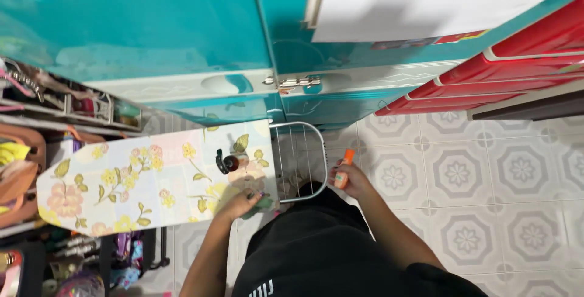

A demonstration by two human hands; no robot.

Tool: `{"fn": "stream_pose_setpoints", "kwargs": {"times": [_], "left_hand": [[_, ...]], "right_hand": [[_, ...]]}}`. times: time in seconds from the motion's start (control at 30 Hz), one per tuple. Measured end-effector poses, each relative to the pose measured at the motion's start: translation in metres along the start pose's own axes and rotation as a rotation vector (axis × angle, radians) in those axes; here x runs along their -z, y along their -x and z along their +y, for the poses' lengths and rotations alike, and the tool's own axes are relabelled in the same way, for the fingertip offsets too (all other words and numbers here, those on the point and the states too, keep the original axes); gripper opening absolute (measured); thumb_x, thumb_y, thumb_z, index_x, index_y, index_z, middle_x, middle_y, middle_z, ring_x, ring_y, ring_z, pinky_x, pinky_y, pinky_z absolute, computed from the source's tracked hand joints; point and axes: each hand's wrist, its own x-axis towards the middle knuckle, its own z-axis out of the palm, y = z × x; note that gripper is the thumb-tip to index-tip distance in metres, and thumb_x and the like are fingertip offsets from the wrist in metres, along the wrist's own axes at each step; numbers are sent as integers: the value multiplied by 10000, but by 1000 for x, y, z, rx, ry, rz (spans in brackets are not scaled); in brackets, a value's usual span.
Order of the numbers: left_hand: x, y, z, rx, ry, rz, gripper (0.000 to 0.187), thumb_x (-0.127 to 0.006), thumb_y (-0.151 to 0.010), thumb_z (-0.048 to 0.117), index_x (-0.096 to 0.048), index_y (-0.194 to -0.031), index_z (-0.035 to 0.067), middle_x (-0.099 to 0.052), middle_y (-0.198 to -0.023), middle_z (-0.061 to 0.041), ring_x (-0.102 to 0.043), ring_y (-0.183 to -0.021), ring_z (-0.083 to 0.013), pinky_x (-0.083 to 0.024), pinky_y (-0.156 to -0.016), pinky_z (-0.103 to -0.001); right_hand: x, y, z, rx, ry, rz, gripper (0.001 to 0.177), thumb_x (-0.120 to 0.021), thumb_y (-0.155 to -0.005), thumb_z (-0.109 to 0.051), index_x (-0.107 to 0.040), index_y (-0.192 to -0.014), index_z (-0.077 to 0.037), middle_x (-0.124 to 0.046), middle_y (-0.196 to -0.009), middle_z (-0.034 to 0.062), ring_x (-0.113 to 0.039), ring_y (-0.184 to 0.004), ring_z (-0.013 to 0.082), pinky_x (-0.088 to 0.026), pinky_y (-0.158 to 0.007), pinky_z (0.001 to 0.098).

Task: The person sits on the floor and transfers colored pencils from a clear container onto an ironing board, arranging them by color. They then place the container back on the board, pick up a spray bottle and a cloth, and move to a nearby wardrobe to hang a dark garment on a hanger.

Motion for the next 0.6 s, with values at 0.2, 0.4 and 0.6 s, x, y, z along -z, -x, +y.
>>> {"fn": "stream_pose_setpoints", "kwargs": {"times": [0.2,0.4,0.6], "left_hand": [[-32,-5,32,-32,130,31,457,-614,-902,465,-673,-1087,52,-742,-1007,-176,-720,-968,-332,-543,-852,-414],[-71,-46,143,-222,365,153,305,-579,-969,339,-664,-1024,52,-686,-879,-131,-650,-855,-249,-504,-778,-354],[-105,-75,346,-344,937,0,251,-527,-975,277,-682,-1081,111,-711,-928,-7,-645,-837,-120,-468,-681,-284]], "right_hand": [[6,20,-1,-71,76,-49,303,-637,-854,-39,-526,-1125,-119,-650,-948,152,-682,-875,304,-603,-812,472],[30,51,-73,166,-17,-88,367,-629,-875,-60,-526,-1225,-96,-640,-960,127,-682,-850,283,-591,-770,466],[106,147,-193,382,179,19,479,-617,-853,-61,-448,-1272,-219,-665,-969,122,-694,-855,262,-598,-784,429]]}}
